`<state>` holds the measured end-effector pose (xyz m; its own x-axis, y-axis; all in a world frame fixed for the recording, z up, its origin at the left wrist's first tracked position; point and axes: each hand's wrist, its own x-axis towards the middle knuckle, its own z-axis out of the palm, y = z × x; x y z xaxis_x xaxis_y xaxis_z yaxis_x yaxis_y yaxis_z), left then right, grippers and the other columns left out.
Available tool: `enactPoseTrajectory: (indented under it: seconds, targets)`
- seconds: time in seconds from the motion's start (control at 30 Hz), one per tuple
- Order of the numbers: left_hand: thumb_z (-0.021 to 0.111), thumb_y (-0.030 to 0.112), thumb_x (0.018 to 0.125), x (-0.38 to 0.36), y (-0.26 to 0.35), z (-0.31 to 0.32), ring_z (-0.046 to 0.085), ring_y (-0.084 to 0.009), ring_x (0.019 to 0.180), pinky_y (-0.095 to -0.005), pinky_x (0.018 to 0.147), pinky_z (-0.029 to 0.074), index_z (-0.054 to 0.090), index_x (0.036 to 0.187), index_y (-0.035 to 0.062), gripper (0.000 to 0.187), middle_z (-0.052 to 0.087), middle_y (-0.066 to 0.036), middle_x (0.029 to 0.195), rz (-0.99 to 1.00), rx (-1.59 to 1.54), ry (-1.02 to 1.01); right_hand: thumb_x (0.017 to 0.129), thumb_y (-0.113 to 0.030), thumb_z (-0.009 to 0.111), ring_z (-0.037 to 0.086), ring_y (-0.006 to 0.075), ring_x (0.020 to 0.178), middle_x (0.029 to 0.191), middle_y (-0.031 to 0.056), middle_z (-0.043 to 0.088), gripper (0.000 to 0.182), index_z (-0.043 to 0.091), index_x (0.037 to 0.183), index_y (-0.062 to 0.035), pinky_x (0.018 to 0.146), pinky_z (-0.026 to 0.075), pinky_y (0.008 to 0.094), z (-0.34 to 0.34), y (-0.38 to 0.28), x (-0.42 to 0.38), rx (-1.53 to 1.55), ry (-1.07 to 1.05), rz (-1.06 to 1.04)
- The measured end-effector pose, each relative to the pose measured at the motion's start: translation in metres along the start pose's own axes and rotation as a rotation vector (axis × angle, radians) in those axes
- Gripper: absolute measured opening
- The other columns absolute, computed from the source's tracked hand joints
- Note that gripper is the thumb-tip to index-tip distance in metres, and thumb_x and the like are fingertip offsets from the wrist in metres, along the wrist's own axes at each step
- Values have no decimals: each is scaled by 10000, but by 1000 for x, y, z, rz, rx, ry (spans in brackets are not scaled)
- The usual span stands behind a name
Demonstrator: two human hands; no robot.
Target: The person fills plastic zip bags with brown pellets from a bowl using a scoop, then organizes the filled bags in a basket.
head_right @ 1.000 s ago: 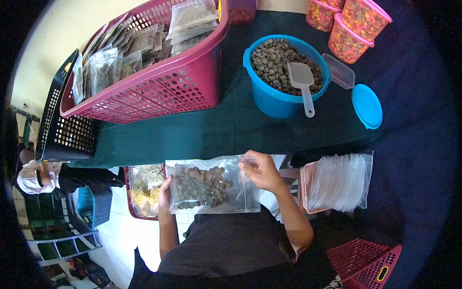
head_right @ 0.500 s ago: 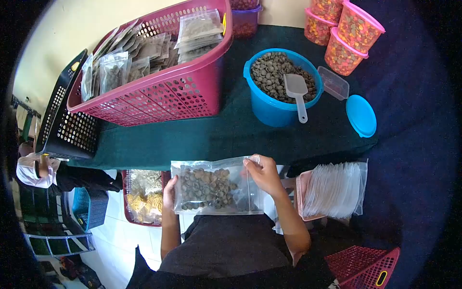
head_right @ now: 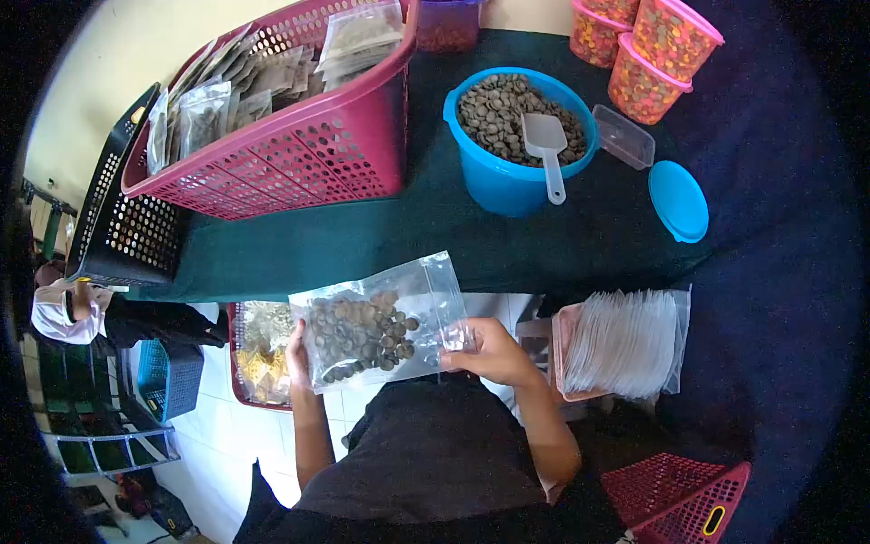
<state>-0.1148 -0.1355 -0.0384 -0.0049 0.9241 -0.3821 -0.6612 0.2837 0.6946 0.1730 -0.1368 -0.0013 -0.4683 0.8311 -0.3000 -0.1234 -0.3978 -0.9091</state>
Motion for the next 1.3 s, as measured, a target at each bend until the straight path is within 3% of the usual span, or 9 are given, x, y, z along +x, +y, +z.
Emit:
enactPoseTrajectory:
  seconds: [0.23,0.33,0.43,0.5,0.57,0.67,0.8,0.93,1.3]
  targets:
    - [467,355,810,-10,-19,9,512,-201,944,-325,768,434,445,1106,-6,468,535,-107,1020,88,146,88,769,-63,571,580,127,613,712,73,573,127,539,829,44,551,504,241,-4,11,-9,76,159,31]
    - [401,437,826,-15,-22,24,497,-194,969,-333,771,431,451,1108,3,520,527,-128,1026,178,-221,42,765,-88,587,556,100,555,650,57,564,132,561,800,37,497,477,218,-14,8,-7,114,213,-18]
    - [201,796,632,-2,-16,29,446,-240,1010,-320,852,362,357,1184,-56,1027,451,-159,1119,-262,-408,-977,755,-87,600,521,75,509,626,40,562,113,580,773,22,453,429,193,-17,-7,-4,79,321,-158]
    - [137,807,622,-4,-1,46,441,-229,1010,-316,875,333,359,1169,-82,1067,452,-158,1117,-291,8,-588,746,-76,608,479,53,491,620,23,560,85,592,747,7,439,380,180,-15,-17,1,105,348,-205]
    - [157,800,630,11,21,70,443,-224,1010,-323,872,337,356,1173,-78,1051,449,-155,1124,-230,388,-561,735,-61,613,469,46,511,617,16,555,63,597,730,0,460,365,175,-14,-32,5,62,305,-358]
    - [638,478,643,25,52,110,486,-195,961,-284,823,364,445,1093,-77,740,496,-137,1075,-176,509,-906,717,-50,605,447,40,517,599,7,537,55,596,719,4,465,332,174,-16,-62,1,55,288,-394]
    - [693,11,610,20,72,154,520,-154,928,-299,801,426,486,1103,-7,535,536,-93,1027,18,651,-974,692,-46,602,423,42,527,595,2,505,57,593,710,8,477,308,188,-17,-90,-10,-24,254,-567]
    - [644,23,695,5,51,188,549,-94,667,-208,591,426,624,757,-17,77,603,-60,730,384,918,-785,710,-61,603,418,49,560,611,6,490,63,593,704,1,505,305,202,-3,-100,-10,-174,313,-703]
    - [637,40,706,-5,30,199,546,-84,641,-197,553,416,636,783,-6,90,610,-63,722,451,781,-555,712,-28,618,535,80,683,749,52,579,72,601,769,14,595,407,205,16,-96,0,-142,332,-693]
